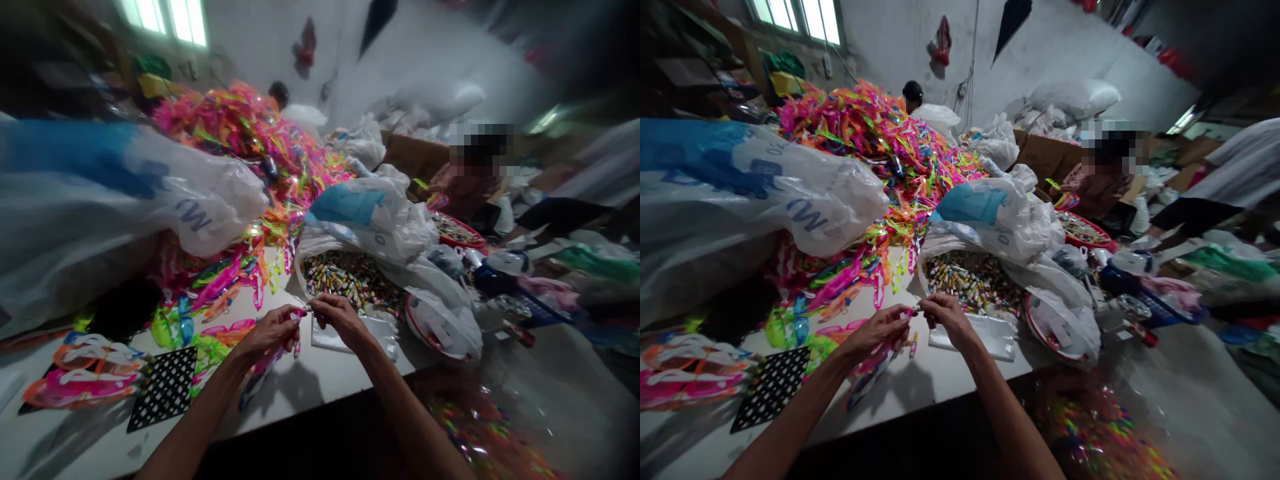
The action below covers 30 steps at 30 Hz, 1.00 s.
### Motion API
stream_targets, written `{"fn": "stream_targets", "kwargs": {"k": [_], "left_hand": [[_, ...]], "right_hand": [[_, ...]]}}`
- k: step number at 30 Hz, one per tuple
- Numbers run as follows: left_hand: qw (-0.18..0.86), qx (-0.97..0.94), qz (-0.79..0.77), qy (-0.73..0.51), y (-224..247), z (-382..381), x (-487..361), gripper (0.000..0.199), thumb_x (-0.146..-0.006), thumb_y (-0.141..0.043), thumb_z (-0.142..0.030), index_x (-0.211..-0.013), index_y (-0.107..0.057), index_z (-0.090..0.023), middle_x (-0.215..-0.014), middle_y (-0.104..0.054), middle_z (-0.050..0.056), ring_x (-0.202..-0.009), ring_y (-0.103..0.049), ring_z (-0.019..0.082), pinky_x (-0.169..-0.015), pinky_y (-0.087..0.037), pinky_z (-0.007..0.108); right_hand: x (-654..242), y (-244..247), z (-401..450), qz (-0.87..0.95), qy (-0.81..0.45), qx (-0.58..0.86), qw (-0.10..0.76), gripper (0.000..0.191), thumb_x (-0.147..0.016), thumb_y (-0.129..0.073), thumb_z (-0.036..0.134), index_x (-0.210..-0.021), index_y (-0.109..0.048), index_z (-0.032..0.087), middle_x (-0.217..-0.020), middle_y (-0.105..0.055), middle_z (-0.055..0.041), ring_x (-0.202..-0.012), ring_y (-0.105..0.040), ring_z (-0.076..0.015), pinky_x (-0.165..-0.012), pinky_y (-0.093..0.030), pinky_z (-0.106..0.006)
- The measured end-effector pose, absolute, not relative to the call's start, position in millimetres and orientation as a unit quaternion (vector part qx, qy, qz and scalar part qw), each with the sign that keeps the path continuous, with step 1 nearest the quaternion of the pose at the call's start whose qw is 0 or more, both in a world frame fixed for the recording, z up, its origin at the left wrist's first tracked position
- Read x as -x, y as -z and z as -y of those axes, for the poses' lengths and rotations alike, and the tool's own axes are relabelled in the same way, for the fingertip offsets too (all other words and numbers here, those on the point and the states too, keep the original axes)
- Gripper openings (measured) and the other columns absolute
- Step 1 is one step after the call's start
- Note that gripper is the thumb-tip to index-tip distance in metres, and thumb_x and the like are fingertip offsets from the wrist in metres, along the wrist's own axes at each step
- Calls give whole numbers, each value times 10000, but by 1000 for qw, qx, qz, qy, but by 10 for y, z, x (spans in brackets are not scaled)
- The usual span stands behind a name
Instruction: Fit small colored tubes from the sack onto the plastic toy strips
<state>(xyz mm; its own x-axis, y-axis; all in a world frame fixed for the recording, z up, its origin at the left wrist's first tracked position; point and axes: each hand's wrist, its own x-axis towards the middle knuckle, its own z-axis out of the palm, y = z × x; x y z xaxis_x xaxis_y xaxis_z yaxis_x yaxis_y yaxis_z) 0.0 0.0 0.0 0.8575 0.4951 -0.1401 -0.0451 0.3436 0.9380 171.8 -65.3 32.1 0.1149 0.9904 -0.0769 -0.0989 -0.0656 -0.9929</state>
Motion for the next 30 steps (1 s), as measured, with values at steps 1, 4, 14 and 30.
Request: {"fn": "stream_targets", "kwargs": {"k": [1,4,14,30], "left_hand": [[795,-548,-196,-168,-6,16,20,359,-802,-584,-428,-1013,-488,-154,-621,-555,-26,-449,-494,80,-470,-364,208],[800,-549,-181,-159,-51,72,79,322,-828,-556,-399,-1041,-476,-171,-620,-544,-39,-445,-470,65,-499,-361,209],[709,-662,-222,-103,-105,77,114,396,-850,-434,-538,-785,-523,-157,-456,-432,-69,-354,-347,57,-370,-245,188],[696,-688,-200,-46,30,25,109,410,-828,-449,-554,-773,-535,-157,-454,-332,-91,-379,-271,56,-382,-194,198]], "right_hand": [[-1716,-337,669,431,-514,519,530,259,-759,-650,382,-705,-639,129,-539,-492,31,-469,-412,-70,-462,-312,-208],[-1718,-374,698,447,-531,510,509,252,-755,-653,368,-670,-619,132,-535,-485,36,-465,-415,-70,-467,-304,-211],[-1603,-494,811,489,-511,563,427,293,-719,-653,405,-691,-660,113,-503,-491,28,-470,-408,-79,-473,-290,-218],[-1552,-336,898,514,-472,583,416,305,-733,-636,411,-684,-681,113,-574,-520,6,-499,-460,-97,-470,-341,-219]]}}
